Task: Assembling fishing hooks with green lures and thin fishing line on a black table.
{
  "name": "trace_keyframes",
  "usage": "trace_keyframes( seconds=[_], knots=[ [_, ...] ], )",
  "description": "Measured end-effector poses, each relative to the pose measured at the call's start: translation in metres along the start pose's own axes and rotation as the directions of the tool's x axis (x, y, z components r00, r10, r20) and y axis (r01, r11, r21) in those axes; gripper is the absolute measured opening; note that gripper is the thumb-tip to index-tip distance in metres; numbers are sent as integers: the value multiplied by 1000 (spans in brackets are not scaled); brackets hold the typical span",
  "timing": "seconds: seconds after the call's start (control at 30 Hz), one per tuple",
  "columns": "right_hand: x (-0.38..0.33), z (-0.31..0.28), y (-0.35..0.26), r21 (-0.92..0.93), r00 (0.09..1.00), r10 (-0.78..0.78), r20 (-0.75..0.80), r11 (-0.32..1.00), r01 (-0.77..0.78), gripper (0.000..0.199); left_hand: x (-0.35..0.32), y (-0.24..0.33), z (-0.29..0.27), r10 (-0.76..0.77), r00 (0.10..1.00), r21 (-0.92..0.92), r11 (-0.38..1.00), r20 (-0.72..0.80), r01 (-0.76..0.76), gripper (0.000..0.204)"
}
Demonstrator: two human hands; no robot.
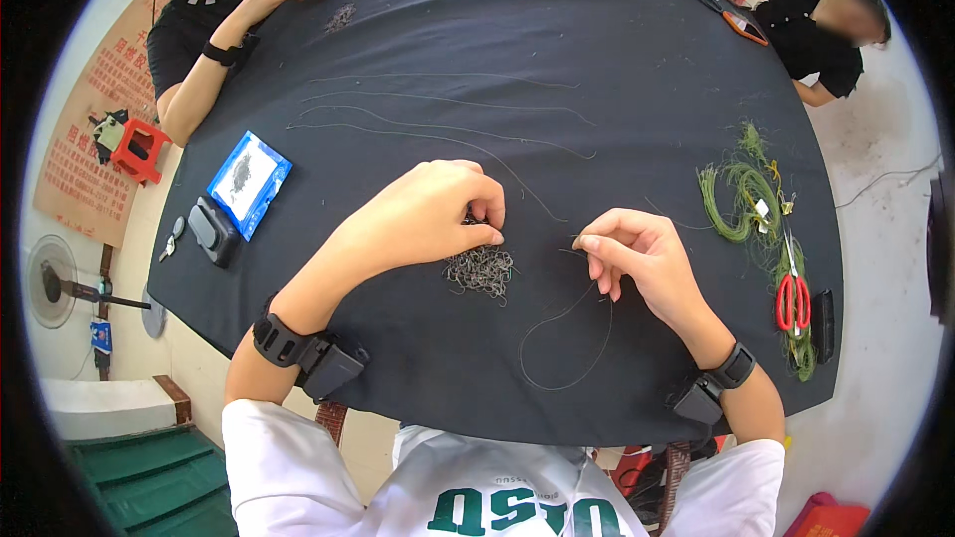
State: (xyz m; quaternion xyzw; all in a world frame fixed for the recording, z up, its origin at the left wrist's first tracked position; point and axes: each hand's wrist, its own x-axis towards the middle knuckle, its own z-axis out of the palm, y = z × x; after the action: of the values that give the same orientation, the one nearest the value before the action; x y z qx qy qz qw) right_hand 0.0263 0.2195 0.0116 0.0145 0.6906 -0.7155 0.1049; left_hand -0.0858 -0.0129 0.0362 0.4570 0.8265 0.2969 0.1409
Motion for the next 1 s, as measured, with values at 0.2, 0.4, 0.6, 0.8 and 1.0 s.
trace_keyframes(
  seconds=[0.2, 0.4, 0.6, 0.8, 1.0],
  knots=[
    [0, 3, -3, 13, 999, -2, -40, 1000, 2, 12, 2, 8, 5, -16, 1000, -20, 1000, -4, 15, 11],
    [0, 2, -3, 18, 999, -2, -44, 1000, 3, 13, -1, 10, 4, 27, 997, 35, 999, 68, -29, 9],
    [1, 2, -3, 12, 1000, -6, -22, 1000, 6, 15, -3, 10, 6, 16, 994, 12, 1000, 104, -17, 8],
    [0, 2, -1, 33, 999, -40, -5, 999, 41, 19, -2, 12, 7, 26, 997, 1, 1000, 73, -26, 8],
    [0, 2, -2, 27, 998, -59, 17, 998, 59, 18, -3, 13, 6, 45, 997, -12, 999, 68, -44, 8]
  ],
)
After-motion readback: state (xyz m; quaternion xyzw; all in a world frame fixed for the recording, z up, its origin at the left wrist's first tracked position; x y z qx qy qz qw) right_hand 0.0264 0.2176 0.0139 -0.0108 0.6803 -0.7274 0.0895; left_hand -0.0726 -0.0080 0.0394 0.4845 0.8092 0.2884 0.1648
